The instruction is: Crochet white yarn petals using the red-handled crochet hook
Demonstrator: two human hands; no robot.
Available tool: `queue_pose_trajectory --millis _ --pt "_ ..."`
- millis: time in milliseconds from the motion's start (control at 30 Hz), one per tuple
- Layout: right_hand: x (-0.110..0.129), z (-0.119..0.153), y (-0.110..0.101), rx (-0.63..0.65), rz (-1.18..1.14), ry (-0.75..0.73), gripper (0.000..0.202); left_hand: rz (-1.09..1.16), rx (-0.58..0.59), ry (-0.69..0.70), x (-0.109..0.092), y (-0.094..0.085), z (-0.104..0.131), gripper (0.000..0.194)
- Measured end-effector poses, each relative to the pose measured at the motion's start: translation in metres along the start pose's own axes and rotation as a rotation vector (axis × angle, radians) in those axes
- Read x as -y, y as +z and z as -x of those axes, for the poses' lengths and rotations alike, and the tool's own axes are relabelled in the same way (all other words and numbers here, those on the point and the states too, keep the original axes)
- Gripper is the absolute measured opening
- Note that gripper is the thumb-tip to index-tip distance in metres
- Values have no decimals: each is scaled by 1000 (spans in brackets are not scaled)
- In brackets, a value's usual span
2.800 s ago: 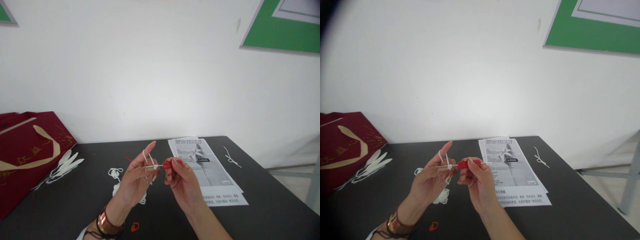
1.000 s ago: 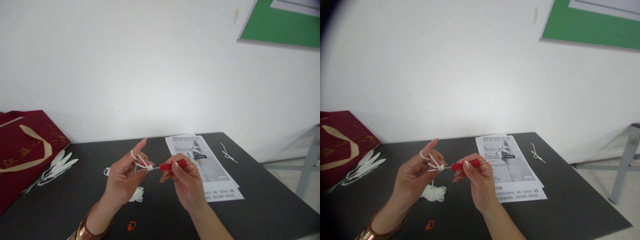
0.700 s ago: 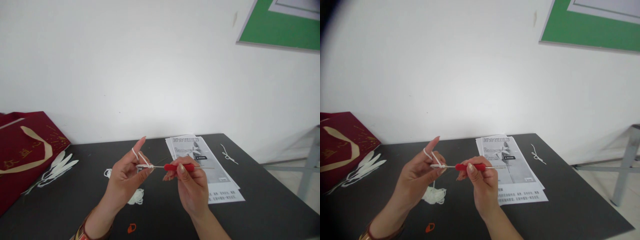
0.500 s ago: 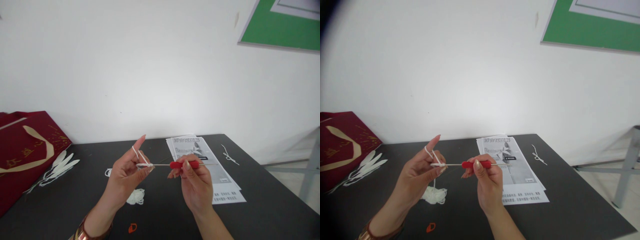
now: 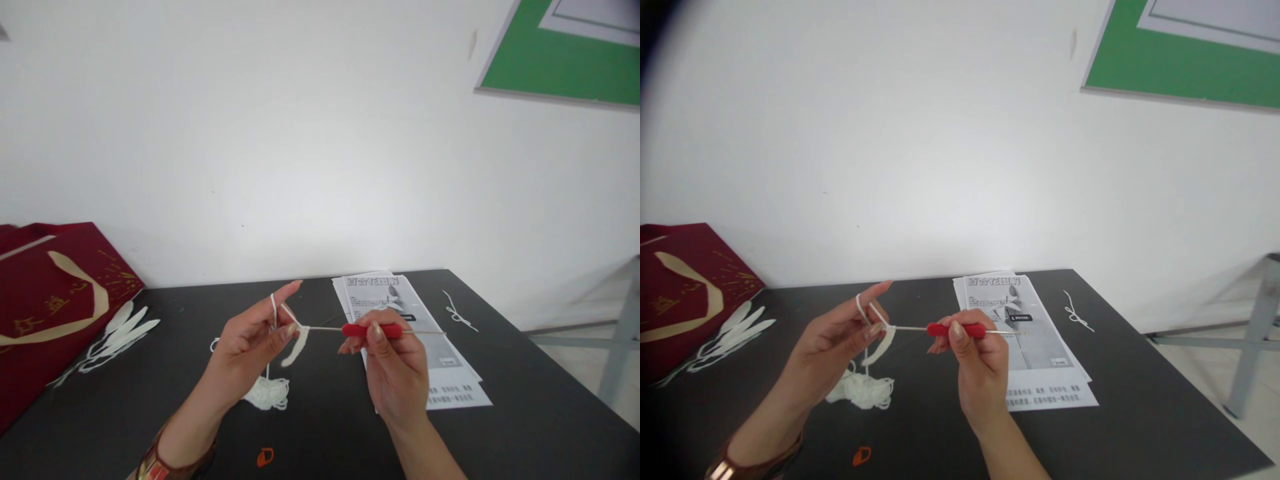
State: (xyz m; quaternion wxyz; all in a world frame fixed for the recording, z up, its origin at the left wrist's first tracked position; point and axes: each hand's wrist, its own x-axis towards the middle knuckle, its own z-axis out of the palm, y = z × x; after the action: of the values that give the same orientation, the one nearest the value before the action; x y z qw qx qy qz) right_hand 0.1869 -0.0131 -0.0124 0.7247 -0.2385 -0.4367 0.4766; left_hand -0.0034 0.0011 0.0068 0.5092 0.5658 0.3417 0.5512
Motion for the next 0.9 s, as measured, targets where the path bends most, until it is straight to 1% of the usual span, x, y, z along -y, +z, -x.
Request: queue_pose_trajectory --millis 133,300,400,500,600,733,800,900 --pt "-1 1 -1 5 9 2 9 9 64 5 4 -1 -2 43" --pt "-1 2 -2 17 40 -18 10 162 73 23 6 -1 -3 49" --pt "-1 3 -4 24 83 -53 11 215 86 9 5 2 -2 49" --pt "0 5 -3 43 145 -115 12 255 131 4 6 4 -3 51" --pt "1 8 -2 87 226 -202 14 273 163 22 7 4 -3 53" --pt "3 14 -3 156 411 -351 21 204 152 58 10 2 -2 55" --pt "3 17 -5 206 539 -454 28 154 124 74 11 3 -2 57" --pt "3 20 -7 336 737 -642 42 89 51 93 12 4 -2 58"
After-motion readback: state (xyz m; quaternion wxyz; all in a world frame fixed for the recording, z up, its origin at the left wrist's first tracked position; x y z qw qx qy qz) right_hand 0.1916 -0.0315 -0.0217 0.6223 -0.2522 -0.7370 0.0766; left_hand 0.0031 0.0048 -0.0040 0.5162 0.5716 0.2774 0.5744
